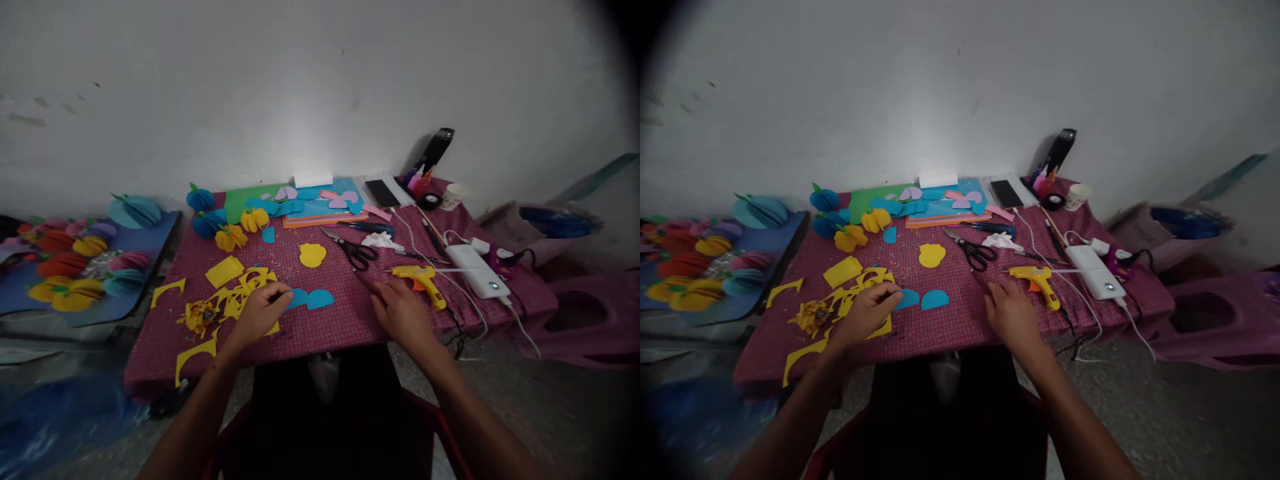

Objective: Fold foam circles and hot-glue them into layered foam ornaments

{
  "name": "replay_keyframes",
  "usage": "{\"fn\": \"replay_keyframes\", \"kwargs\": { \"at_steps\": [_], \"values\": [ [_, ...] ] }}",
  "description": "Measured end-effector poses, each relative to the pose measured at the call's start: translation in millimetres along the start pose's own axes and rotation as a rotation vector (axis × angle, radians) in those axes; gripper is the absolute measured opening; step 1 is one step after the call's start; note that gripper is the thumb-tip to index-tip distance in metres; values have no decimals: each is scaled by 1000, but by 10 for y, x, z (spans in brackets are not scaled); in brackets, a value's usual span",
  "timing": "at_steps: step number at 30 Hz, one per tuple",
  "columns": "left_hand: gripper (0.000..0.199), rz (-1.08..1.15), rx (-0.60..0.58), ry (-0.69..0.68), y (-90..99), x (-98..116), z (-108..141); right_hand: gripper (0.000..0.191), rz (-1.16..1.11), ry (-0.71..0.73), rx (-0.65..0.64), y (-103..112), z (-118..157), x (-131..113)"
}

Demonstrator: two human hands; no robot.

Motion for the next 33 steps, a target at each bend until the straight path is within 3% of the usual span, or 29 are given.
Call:
{"fn": "replay_keyframes", "kwargs": {
  "at_steps": [3, 6, 9, 12, 16, 22, 24, 28, 30, 33],
  "values": [
    [26, 95, 25, 67, -188, -35, 83, 28, -292, 31, 15, -2, -128, -226],
    [26, 165, -1, 79, -384, 17, 57, 26, -714, -1, -214, -219, -182, -560],
    [27, 237, -37, 94, -511, 22, -2, 22, -897, -85, -378, -412, -229, -733],
    [26, 282, -59, 99, -553, -26, -36, 23, -916, -143, -434, -534, -280, -702],
    [22, 341, -42, 106, -530, -107, -58, 23, -869, -133, -419, -594, -318, -646],
    [15, 178, -33, 63, -473, -88, -82, 22, -691, 25, -341, -405, -265, -730],
    [14, 107, -4, 32, -414, -86, -50, 22, -561, 81, -211, -208, -214, -531],
    [11, 66, 2, -119, -348, -26, 110, 23, -84, -54, 192, 294, -36, 439],
    [14, 66, -49, -266, -391, 98, 235, 32, 161, -174, 169, 351, 30, 926],
    [19, -1, -99, -440, -493, 288, 417, 35, 301, -268, -39, 209, 38, 1361]
  ]
}}
Point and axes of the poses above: each hand's wrist, its own z-axis away from the middle knuckle, its own y-axis out of the back of the hand, x = y × z, the point moved 8 cm from there along -z, towards the middle knuckle, and after that the axes turned 2 degrees about z, right-handed, at the moved point
